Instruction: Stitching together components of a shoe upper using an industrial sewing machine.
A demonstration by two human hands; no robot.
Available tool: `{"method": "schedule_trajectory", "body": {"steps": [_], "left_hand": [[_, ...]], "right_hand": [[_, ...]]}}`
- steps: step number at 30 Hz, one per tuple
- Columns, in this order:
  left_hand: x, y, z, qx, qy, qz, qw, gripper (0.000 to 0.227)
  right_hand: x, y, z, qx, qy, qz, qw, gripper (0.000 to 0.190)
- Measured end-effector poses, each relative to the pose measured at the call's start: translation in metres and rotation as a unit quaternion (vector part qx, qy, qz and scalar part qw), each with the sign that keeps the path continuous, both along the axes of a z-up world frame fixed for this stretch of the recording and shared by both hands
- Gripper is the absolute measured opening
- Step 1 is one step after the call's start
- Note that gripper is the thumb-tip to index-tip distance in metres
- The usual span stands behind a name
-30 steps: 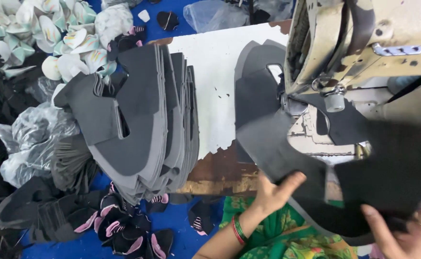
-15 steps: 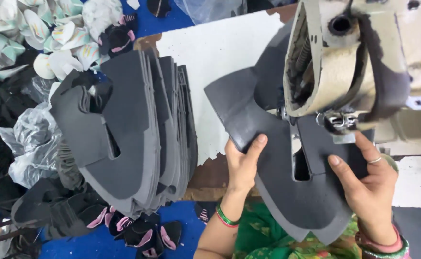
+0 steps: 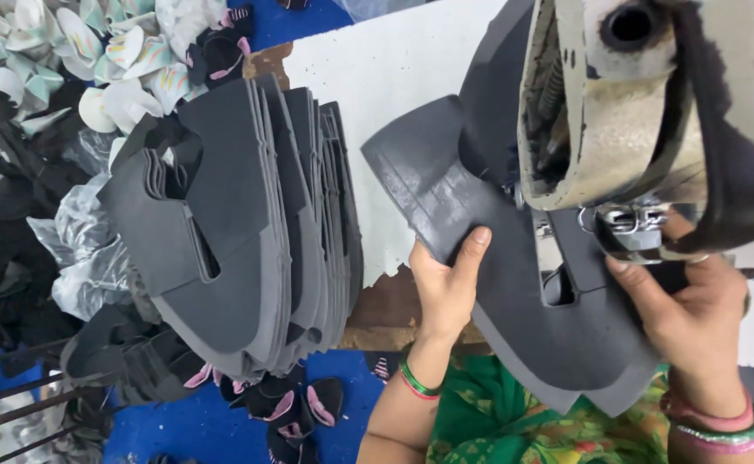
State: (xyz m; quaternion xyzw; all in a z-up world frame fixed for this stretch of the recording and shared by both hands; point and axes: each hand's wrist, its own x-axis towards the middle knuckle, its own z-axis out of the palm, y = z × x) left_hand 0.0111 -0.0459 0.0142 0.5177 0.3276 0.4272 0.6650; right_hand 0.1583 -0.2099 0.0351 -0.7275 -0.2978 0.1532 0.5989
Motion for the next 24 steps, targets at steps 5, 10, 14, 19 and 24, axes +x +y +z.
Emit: {"method": "schedule_trajectory", "body": {"steps": [5, 10, 14, 19, 24], "left_hand": [[0.003, 0.003, 0.0, -0.015, -0.016, 0.011, 1.0, 0.03], [0.006, 0.019, -0.007, 0.0, -0.022, -0.018, 1.0, 0.029], [0.012, 0.025, -0.006, -0.015, -0.047, -0.023, 0.999, 0.029], [0.016, 0.027, -0.004, 0.006, -0.02, -0.006, 1.0, 0.026], [0.013, 0.035, -0.001, 0.019, -0.018, -0.013, 1.0, 0.027]], "right_hand": [[-0.003, 0.007, 0.018, -0.009, 0.009, -0.015, 1.0, 0.04], [0.0, 0.0, -0.013, -0.016, -0.04, 0.006, 0.999, 0.018], [0.004, 0.008, -0.009, 0.003, -0.004, 0.007, 1.0, 0.017], [0.019, 0.013, -0.014, -0.025, -0.024, 0.02, 0.999, 0.014], [0.02, 0.001, -0.034, 0.023, 0.044, 0.026, 0.998, 0.013]]}}
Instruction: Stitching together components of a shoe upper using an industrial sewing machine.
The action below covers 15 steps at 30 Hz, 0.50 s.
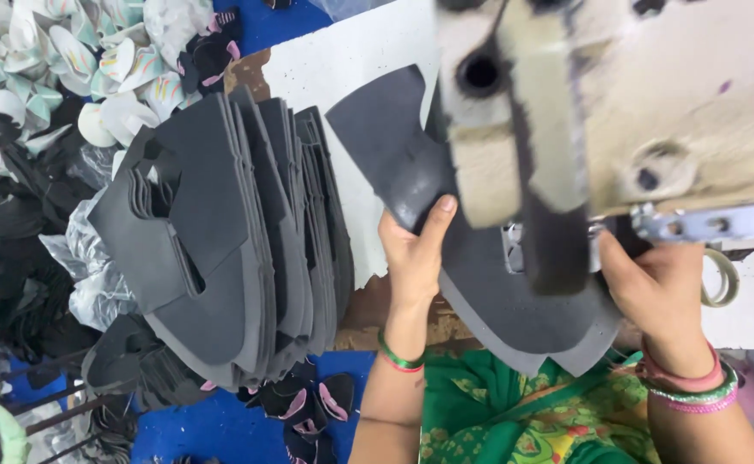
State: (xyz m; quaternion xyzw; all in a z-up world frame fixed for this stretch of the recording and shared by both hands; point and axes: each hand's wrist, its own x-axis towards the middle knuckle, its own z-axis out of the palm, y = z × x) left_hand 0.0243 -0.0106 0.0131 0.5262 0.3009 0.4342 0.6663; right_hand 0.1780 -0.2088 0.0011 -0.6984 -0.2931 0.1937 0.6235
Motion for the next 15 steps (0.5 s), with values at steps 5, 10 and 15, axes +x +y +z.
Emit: {"method": "schedule_trajectory", "body": {"steps": [5, 10, 15], "left_hand": [[-0.061, 0.057, -0.036, -0.067, -0.063, -0.102, 0.991, 0.046], [-0.06, 0.122, -0.118, -0.028, 0.155, -0.044, 0.987, 0.051], [-0.037, 0.192, -0.218, -0.217, 0.109, -0.163, 0.956, 0.046]], "right_hand": [[0.001, -0.063, -0.041, -0.028, 0.005, -0.071, 0.997, 0.018], [-0.01, -0.054, -0.016, -0.335, -0.391, -0.124, 0.848, 0.041], [0.001, -0.082, -0.058, -0.346, -0.345, -0.109, 0.866, 0.047]]}}
